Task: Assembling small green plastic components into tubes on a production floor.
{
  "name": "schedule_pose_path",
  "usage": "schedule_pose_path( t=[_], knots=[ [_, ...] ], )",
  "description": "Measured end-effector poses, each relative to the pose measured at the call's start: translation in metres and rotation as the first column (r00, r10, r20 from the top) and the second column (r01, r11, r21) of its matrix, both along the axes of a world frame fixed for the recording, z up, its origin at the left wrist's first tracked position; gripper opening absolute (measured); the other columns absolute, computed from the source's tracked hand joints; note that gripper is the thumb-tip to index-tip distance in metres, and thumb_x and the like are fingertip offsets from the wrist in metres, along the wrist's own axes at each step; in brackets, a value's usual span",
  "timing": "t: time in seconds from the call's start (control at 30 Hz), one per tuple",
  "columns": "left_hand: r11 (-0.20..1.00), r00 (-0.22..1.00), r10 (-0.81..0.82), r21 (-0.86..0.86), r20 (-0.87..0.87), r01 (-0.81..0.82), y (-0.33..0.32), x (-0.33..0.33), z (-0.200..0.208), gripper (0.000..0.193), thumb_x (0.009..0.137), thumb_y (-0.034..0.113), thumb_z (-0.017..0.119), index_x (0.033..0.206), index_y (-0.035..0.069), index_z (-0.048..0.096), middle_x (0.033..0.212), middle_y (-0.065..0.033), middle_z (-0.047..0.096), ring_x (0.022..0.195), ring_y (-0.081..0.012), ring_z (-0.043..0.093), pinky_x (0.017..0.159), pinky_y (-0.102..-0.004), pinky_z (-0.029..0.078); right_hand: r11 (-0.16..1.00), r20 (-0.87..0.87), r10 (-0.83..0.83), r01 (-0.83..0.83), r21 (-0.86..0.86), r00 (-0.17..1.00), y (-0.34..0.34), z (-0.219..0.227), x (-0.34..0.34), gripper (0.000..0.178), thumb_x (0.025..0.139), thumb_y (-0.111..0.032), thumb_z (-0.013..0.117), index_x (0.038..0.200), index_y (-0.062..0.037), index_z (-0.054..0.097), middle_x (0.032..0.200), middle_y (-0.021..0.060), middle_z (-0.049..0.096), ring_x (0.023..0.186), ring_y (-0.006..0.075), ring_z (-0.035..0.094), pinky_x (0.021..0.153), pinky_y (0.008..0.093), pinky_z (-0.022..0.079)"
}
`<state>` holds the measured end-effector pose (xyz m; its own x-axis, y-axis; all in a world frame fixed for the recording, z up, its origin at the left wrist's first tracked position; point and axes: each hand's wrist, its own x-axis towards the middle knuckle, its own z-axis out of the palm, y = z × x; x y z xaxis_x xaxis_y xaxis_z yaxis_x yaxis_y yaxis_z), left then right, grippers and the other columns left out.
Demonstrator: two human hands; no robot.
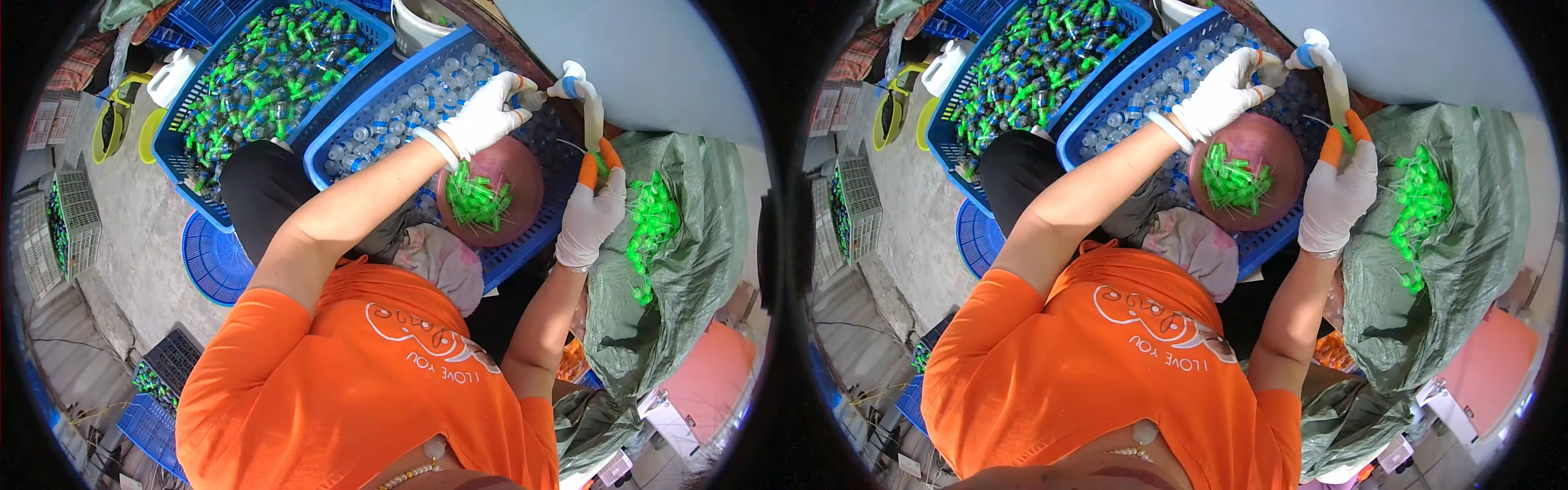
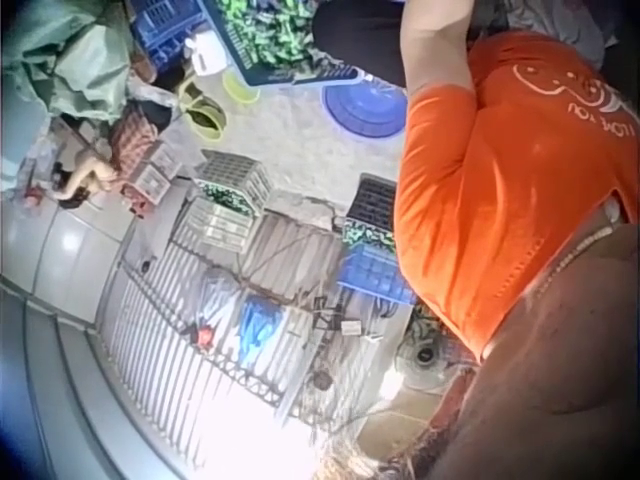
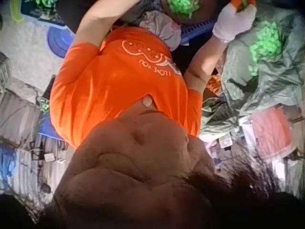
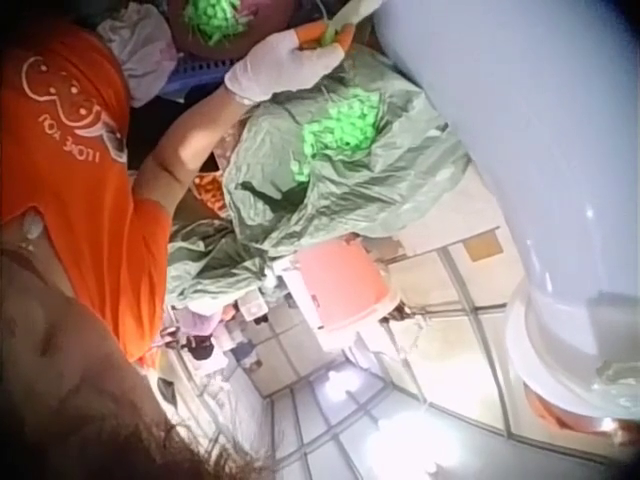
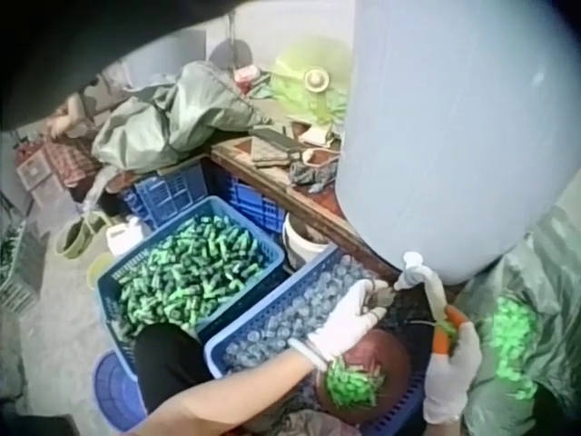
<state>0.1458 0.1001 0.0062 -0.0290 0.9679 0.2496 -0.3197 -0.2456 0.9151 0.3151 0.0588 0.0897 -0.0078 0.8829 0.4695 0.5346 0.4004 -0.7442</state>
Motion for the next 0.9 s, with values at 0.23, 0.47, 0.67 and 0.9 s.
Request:
schedule_pose_path(
  t=[0.23, 0.47, 0.67, 0.9],
  knots=[
    [0.999, 0.999, 0.043, 0.005, -0.032, -0.043, 0.004, 0.002, -0.009, 0.037, 0.082, -0.002, 0.062, 0.117, -0.002, 0.052, 0.104, -0.0078, 0.059, 0.091, -0.0139, 0.055, 0.081, -0.0265, 0.047, 1.000, -0.045, 0.005, -0.004, 0.015, 0.999, 0.003, -0.005, 0.000, 0.026, 0.090, 0.002, 0.059, 0.116, 0.0024, 0.060, 0.100, 0.0074, 0.064, 0.086, 0.0107, 0.056, 0.078, 0.0244, 0.047],
    [0.999, 0.992, 0.027, -0.014, -0.125, -0.029, 0.004, 0.001, -0.013, 0.039, 0.084, -0.002, 0.060, 0.121, 0.000, 0.050, 0.112, -0.0082, 0.056, 0.101, -0.0145, 0.053, 0.089, -0.0276, 0.045, 1.000, -0.064, 0.006, -0.007, -0.007, 0.998, 0.003, -0.004, 0.001, 0.026, 0.090, 0.003, 0.059, 0.116, 0.0025, 0.060, 0.100, 0.0073, 0.063, 0.085, 0.0104, 0.055, 0.078, 0.0235, 0.046],
    [0.997, 0.985, 0.007, -0.069, -0.172, -0.019, 0.001, -0.003, -0.011, 0.041, 0.085, -0.005, 0.059, 0.124, 0.000, 0.048, 0.116, -0.0078, 0.055, 0.108, -0.0146, 0.054, 0.093, -0.0273, 0.044, 1.000, -0.101, -0.006, 0.008, 0.022, 0.995, -0.001, 0.001, -0.004, 0.026, 0.090, 0.001, 0.059, 0.116, 0.0024, 0.059, 0.099, 0.0080, 0.063, 0.084, 0.0097, 0.055, 0.077, 0.0229, 0.046],
    [0.999, 0.945, 0.033, 0.038, -0.327, -0.021, -0.011, -0.014, -0.042, 0.036, 0.086, -0.004, 0.058, 0.120, 0.002, 0.050, 0.114, -0.0070, 0.056, 0.101, -0.0128, 0.054, 0.089, -0.0266, 0.046, 0.996, -0.144, -0.051, 0.060, 0.063, 0.988, -0.017, -0.001, -0.025, 0.024, 0.091, 0.000, 0.058, 0.115, 0.0027, 0.058, 0.099, 0.0078, 0.063, 0.087, 0.0114, 0.058, 0.078, 0.0237, 0.047]
  ],
)
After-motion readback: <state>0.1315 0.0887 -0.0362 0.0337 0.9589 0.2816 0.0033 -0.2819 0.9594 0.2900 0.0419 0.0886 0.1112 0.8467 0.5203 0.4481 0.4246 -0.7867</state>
